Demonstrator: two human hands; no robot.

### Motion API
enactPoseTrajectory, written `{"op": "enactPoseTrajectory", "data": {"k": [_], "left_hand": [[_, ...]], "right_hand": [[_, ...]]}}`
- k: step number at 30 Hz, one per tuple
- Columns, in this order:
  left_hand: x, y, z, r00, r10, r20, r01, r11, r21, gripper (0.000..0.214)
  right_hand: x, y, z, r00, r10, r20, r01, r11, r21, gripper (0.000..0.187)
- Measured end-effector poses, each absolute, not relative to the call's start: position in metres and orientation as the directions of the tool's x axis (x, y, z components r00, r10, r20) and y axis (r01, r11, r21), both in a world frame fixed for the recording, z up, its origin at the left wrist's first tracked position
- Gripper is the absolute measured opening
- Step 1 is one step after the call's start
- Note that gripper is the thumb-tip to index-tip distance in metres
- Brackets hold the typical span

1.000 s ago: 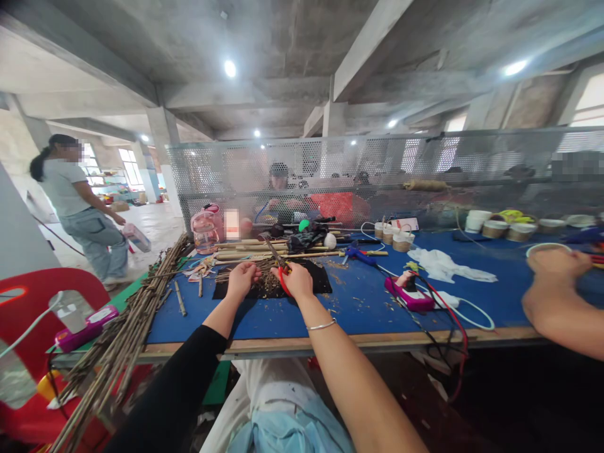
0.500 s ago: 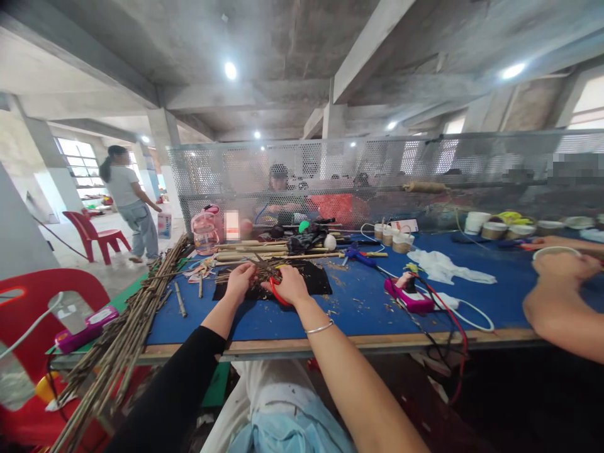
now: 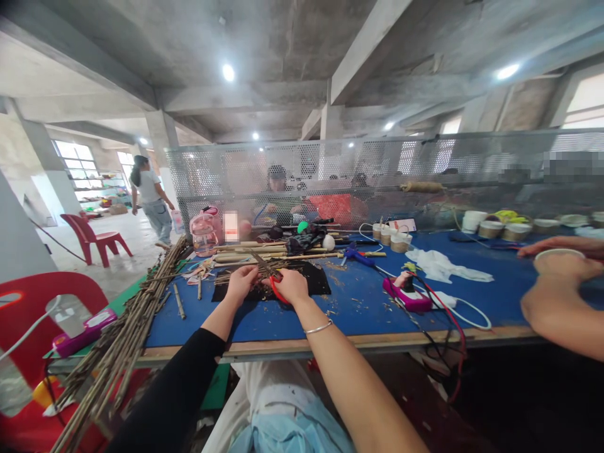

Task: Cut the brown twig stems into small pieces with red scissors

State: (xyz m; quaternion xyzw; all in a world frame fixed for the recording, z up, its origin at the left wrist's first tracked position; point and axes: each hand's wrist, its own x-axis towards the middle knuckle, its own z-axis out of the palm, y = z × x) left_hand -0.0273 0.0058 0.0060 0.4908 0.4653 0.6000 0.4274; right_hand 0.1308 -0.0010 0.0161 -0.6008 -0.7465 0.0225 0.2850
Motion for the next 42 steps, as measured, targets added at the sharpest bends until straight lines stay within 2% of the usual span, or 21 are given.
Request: {"op": "enactPoseTrajectory", "data": {"k": [6,10,15,20,24,27,33,42], "left_hand": [[-0.0267,0.0052,0.0092,-0.194,0.964,0.181,-0.123,-0.207,0.971,0.023],[-0.0262,0.0047,0.0094,-0.179,0.964,0.199,-0.098,-0.218,0.971,0.02],[-0.0271,0.0059,0.0082,-0.209,0.959,0.189,-0.092,-0.211,0.973,0.023],[-0.0294,0.0064,0.0095,-0.26,0.953,0.153,-0.137,-0.193,0.972,0.029],[-0.029,0.0061,0.0097,-0.24,0.957,0.162,-0.115,-0.194,0.974,0.027],[-0.028,0.0057,0.0096,-0.215,0.962,0.169,-0.107,-0.195,0.975,0.025],[-0.0293,0.0064,0.0091,-0.231,0.961,0.15,-0.123,-0.182,0.976,0.029],[-0.0297,0.0089,0.0088,-0.241,0.953,0.183,-0.164,-0.226,0.96,0.03]], "right_hand": [[0.1287,-0.0022,0.0168,-0.174,0.894,0.413,0.87,0.336,-0.36,0.051],[0.128,-0.003,0.0172,-0.181,0.91,0.373,0.882,0.318,-0.349,0.052],[0.1292,-0.0013,0.0168,-0.157,0.932,0.326,0.901,0.27,-0.338,0.052],[0.1294,-0.0017,0.0167,-0.179,0.921,0.346,0.882,0.306,-0.358,0.055],[0.1278,-0.0035,0.017,-0.218,0.906,0.363,0.875,0.347,-0.338,0.055],[0.1274,-0.0039,0.0172,-0.206,0.917,0.342,0.892,0.32,-0.32,0.054],[0.1299,-0.0017,0.0167,-0.181,0.926,0.333,0.904,0.29,-0.316,0.055],[0.1293,-0.0029,0.0155,-0.222,0.914,0.34,0.895,0.33,-0.302,0.056]]}}
